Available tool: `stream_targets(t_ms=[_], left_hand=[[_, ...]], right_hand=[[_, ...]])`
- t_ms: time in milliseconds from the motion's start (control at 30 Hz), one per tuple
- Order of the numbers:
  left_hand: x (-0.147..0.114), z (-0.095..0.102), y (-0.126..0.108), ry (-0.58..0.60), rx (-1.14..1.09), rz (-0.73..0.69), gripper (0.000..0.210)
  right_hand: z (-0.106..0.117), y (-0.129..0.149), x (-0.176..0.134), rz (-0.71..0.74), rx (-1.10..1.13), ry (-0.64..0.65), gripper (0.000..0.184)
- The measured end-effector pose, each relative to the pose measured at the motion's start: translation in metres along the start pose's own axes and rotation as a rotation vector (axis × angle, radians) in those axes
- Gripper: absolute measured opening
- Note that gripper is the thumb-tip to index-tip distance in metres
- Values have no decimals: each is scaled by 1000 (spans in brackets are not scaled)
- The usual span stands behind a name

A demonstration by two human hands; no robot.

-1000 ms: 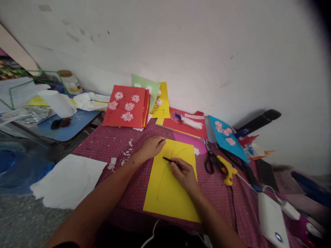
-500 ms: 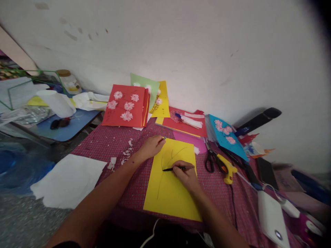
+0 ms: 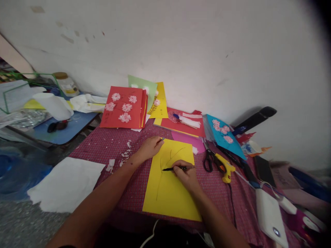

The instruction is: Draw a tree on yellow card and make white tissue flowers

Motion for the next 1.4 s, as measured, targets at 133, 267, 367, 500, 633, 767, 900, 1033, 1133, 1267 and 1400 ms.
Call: stream_targets(t_ms=[133, 267, 367, 500, 633, 767, 900, 1033, 1133, 1267, 1400], left_hand=[[0, -2, 2, 6, -1, -2, 26], [-1, -3, 3, 15, -21, -13, 24], [-1, -2, 0, 29, -19, -20, 24], [-1, -4, -7, 79, -2, -40, 27], [-2, -7, -5, 93, 46, -50, 30], [-2, -12, -2, 100, 108, -94, 33], [-2, -15, 0, 100, 121, -103, 34], [-2, -16, 1, 95, 117, -103, 33], [-2, -16, 1, 95, 116, -103, 33], [-2, -16, 0, 95, 134, -107, 33], [-2, -15, -1, 99, 139, -112, 33]], right_hand=[[36, 1, 2, -23, 93, -203, 14], [77, 2, -6, -52, 42, -373, 17], [88, -5, -14, -71, -62, -383, 19], [79, -21, -15, -8, -183, -344, 18], [72, -26, -9, 77, -260, -371, 18], [61, -18, -3, 145, -298, -288, 19], [57, -14, -3, 177, -315, -258, 19], [56, -15, -2, 182, -307, -256, 19], [55, -15, -2, 179, -301, -251, 19], [55, -14, -1, 189, -302, -246, 20], [54, -15, -1, 206, -301, -247, 20]])
Point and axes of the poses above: each hand's wrist, its own x-axis towards the middle knuckle, its own z-axis out of the back of the hand, y = z × x, the point moved 9 cm from there along x, towards the middle knuckle, and after that the axes turned 12 degrees about -x, right-handed, at the moved point
